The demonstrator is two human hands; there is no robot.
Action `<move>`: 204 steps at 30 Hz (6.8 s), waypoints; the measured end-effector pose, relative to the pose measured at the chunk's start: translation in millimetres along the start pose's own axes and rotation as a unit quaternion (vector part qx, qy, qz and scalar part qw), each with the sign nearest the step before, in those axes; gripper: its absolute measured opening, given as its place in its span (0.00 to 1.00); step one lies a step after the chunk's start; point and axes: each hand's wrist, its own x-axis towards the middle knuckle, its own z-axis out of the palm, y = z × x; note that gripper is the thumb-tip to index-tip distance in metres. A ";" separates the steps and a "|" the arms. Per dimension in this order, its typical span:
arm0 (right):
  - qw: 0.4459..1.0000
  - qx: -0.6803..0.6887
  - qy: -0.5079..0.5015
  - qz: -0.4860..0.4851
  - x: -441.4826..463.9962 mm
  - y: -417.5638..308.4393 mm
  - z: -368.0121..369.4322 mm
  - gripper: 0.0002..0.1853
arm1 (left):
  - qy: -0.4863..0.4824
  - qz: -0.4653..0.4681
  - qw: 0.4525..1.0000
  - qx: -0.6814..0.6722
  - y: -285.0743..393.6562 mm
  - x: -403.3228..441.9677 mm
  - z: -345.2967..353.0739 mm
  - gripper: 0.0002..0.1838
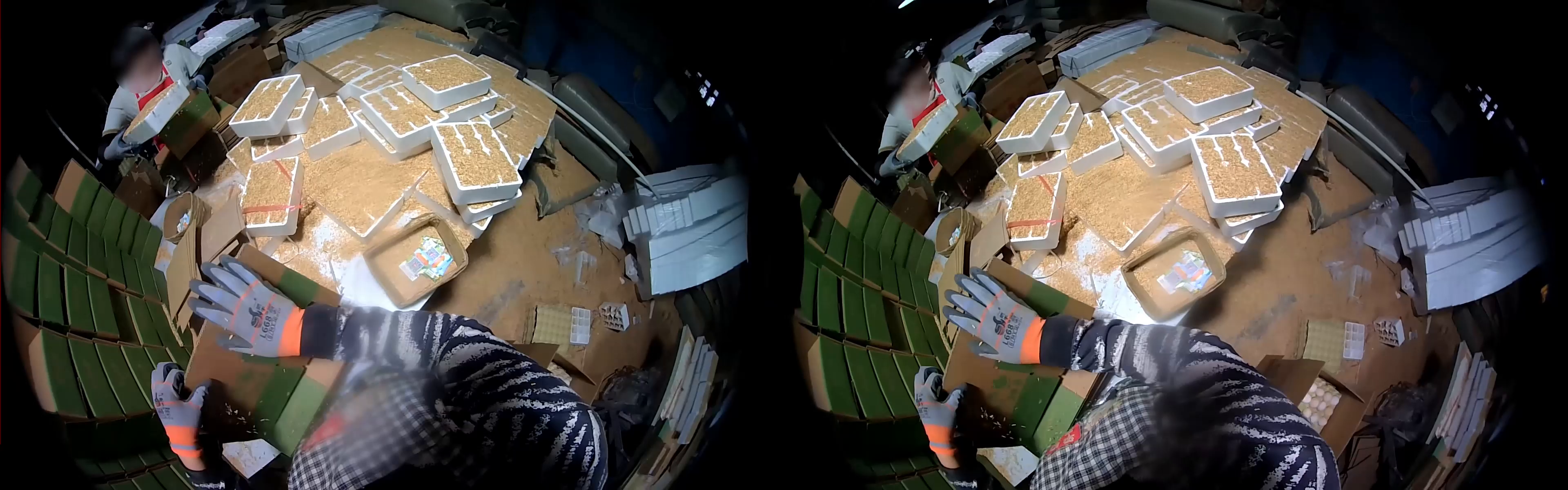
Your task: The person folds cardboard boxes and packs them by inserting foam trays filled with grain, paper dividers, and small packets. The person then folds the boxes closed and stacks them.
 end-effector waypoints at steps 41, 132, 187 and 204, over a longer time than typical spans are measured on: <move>0.946 0.291 -0.116 0.080 -29.1 25.9 7.2 0.32 | 0.134 -0.236 0.812 -0.516 -90.3 -67.3 73.4 0.32; 0.762 -0.122 -0.366 0.520 -318.7 211.1 0.0 0.24 | 0.496 -0.124 0.802 -0.309 -91.7 -37.7 26.9 0.25; 0.734 0.647 -0.039 0.204 68.2 18.9 -15.0 0.37 | 0.323 0.036 0.768 -0.552 -37.3 -44.0 19.2 0.29; 0.688 0.687 0.061 0.228 415.7 -259.0 116.1 0.56 | 0.642 -0.083 0.749 -0.140 -390.9 -115.8 -243.4 0.29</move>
